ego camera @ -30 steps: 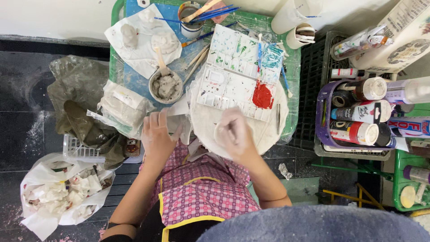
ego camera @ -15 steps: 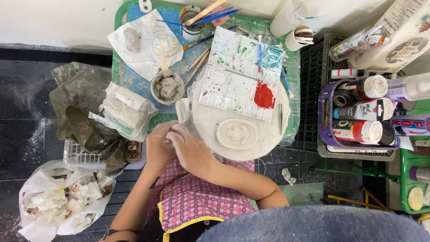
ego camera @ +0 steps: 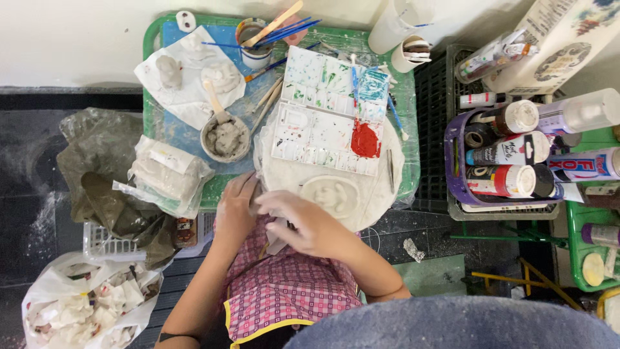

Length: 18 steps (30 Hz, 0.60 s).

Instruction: The person paints a red rim around a small white clay dish using a paintbrush and red paint from a palette.

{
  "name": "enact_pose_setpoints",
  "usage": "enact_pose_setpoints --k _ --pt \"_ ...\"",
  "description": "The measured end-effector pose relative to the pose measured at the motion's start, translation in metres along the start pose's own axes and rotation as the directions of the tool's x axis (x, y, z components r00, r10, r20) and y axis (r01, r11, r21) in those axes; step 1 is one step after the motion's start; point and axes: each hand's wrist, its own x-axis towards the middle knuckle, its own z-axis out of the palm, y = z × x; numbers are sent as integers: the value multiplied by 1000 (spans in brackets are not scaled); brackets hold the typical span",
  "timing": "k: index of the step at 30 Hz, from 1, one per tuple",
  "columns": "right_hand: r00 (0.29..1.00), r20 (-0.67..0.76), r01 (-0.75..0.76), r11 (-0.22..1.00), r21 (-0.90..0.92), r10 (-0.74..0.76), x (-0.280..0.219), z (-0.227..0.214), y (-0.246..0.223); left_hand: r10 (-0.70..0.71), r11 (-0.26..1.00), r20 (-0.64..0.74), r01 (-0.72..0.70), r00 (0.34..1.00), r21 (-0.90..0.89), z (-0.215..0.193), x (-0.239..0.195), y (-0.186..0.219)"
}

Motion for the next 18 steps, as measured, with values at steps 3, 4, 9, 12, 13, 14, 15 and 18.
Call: enact_pose_setpoints --k 3,4,9,12,13,14,15,18 --pt "993 -115 42 999 15 -40 -21 -26 17 -14 998 130 22 991 -56 -2 10 7" --pt "979 -201 -13 996 93 32 -32 -33 23 -4 997 105 11 994 -70 -5 11 8" --pt "718 -696 -182 967 -177 8 -85 -81 70 51 998 -46 -53 998 -37 -16 15 11" --pt "501 -858 -267 963 -30 112 -110 -100 92 126 991 -130 -120 983 52 -27 15 15" --pt "464 -881 -260 965 -38 91 -117 -107 97 121 992 -144 -113 982 58 -30 16 17" --pt "425 -903 -254 966 -46 68 -121 -111 101 116 992 -158 -107 981 65 -33 18 20" --pt "409 -907 -301 953 -34 97 -125 -113 103 112 992 -172 -101 979 71 -36 21 22" --pt "371 -916 -385 923 -3 152 -124 -120 102 123 992 -208 -118 970 36 -43 32 27"
